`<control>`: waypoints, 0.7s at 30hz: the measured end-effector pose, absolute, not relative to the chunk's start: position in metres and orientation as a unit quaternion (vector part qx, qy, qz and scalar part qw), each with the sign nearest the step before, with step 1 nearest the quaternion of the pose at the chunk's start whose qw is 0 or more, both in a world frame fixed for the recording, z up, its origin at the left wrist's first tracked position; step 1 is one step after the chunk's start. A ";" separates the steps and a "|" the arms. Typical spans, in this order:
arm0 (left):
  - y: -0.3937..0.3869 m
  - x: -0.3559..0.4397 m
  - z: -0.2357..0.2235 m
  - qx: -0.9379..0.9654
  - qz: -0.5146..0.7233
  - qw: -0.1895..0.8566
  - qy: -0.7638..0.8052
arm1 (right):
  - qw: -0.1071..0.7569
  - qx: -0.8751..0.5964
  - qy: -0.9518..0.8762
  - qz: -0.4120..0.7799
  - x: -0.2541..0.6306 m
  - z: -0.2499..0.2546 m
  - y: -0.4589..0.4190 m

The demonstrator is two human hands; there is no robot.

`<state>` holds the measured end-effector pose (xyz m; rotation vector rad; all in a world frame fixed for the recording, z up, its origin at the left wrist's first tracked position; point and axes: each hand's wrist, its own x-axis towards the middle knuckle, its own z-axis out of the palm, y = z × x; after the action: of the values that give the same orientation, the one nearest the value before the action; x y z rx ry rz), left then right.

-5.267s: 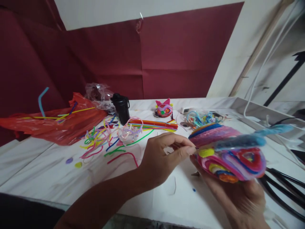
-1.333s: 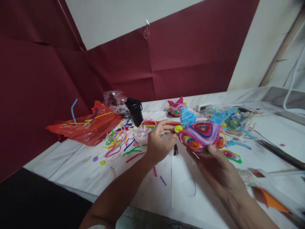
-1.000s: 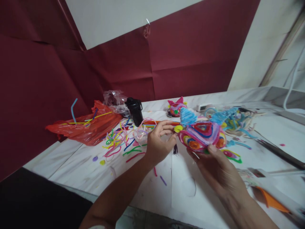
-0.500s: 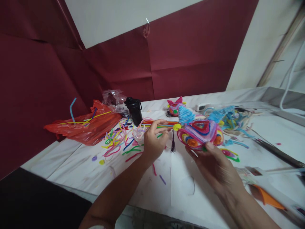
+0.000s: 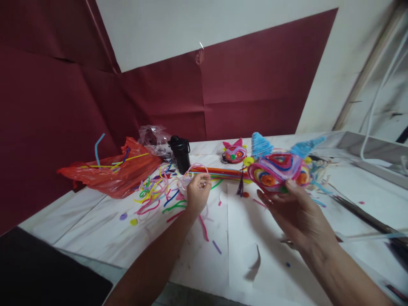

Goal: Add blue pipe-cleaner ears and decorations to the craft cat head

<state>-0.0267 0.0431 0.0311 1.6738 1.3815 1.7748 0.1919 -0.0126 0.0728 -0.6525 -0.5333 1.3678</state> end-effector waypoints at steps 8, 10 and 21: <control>0.031 -0.017 0.017 0.644 0.563 0.173 0.488 | 0.729 -0.273 -0.246 0.577 0.213 0.101 0.003; 0.029 -0.013 0.015 0.663 0.543 0.170 0.486 | 0.737 -0.269 -0.244 0.569 0.220 0.106 0.010; 0.021 -0.005 0.009 0.735 0.471 0.161 0.461 | 0.762 -0.263 -0.236 0.542 0.250 0.119 0.060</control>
<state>-0.0051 0.0207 0.0085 2.0994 1.3157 1.3444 0.2496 0.0597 0.1188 -0.5719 -0.5129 1.1797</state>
